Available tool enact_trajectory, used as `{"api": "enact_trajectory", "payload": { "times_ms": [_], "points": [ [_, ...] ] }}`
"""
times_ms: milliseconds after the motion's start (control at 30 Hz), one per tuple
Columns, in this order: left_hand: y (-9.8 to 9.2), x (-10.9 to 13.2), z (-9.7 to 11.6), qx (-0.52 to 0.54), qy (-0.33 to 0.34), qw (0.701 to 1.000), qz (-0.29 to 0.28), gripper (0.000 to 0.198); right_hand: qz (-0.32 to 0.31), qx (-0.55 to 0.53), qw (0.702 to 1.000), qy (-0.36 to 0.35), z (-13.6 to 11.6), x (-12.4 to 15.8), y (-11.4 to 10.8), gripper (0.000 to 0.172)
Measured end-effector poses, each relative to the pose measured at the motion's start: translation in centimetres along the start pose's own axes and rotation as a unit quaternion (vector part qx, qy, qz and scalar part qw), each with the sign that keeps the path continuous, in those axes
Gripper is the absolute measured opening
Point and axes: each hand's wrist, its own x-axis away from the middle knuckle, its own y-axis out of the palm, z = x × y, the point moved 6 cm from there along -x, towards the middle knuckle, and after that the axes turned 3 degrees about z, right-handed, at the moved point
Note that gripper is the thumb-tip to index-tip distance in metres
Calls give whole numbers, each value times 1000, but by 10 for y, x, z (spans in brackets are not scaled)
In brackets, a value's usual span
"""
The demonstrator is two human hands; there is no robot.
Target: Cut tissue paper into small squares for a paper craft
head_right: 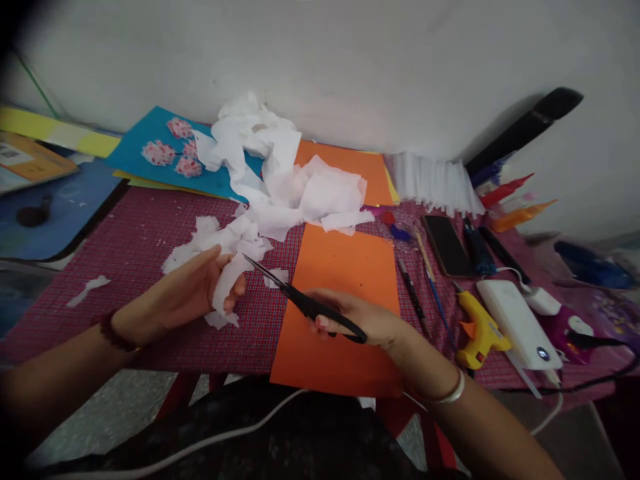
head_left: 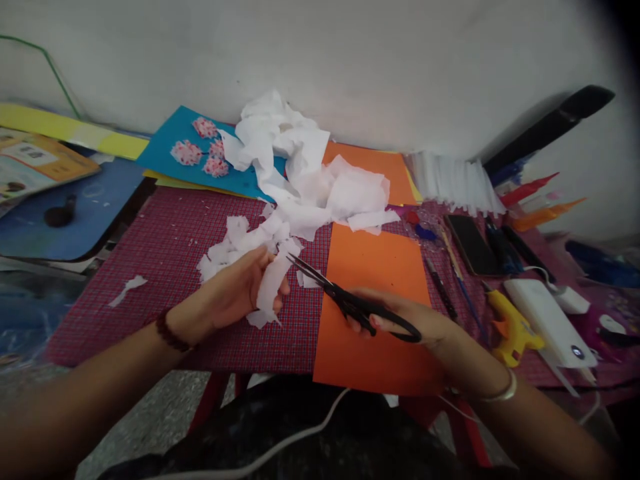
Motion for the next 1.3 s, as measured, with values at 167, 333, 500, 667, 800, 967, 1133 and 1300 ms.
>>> {"api": "enact_trajectory", "payload": {
  "times_ms": [167,333,500,667,800,967,1133,1300],
  "points": [
    [-2,10,1,-69,27,996,51,26,1,-3,1000,-23,-2,6,-1,63],
    [-6,10,9,-96,94,986,100,21,24,8,1000,6,-4,25,1,75],
    [-4,6,4,-116,89,984,99,20,19,39,999,16,-5,24,3,79],
    [1,4,0,-121,76,986,88,19,16,72,997,-6,-12,9,5,68],
    [-3,4,3,-139,70,982,109,19,18,93,995,-12,-20,3,6,66],
    [-8,3,6,-136,74,980,122,18,28,55,998,4,-16,-4,9,68],
    [-10,-4,6,-131,77,980,125,18,37,-45,998,38,-3,-11,12,64],
    [-16,-2,6,-133,51,988,60,20,53,-85,993,62,4,-13,9,59]
  ]
}}
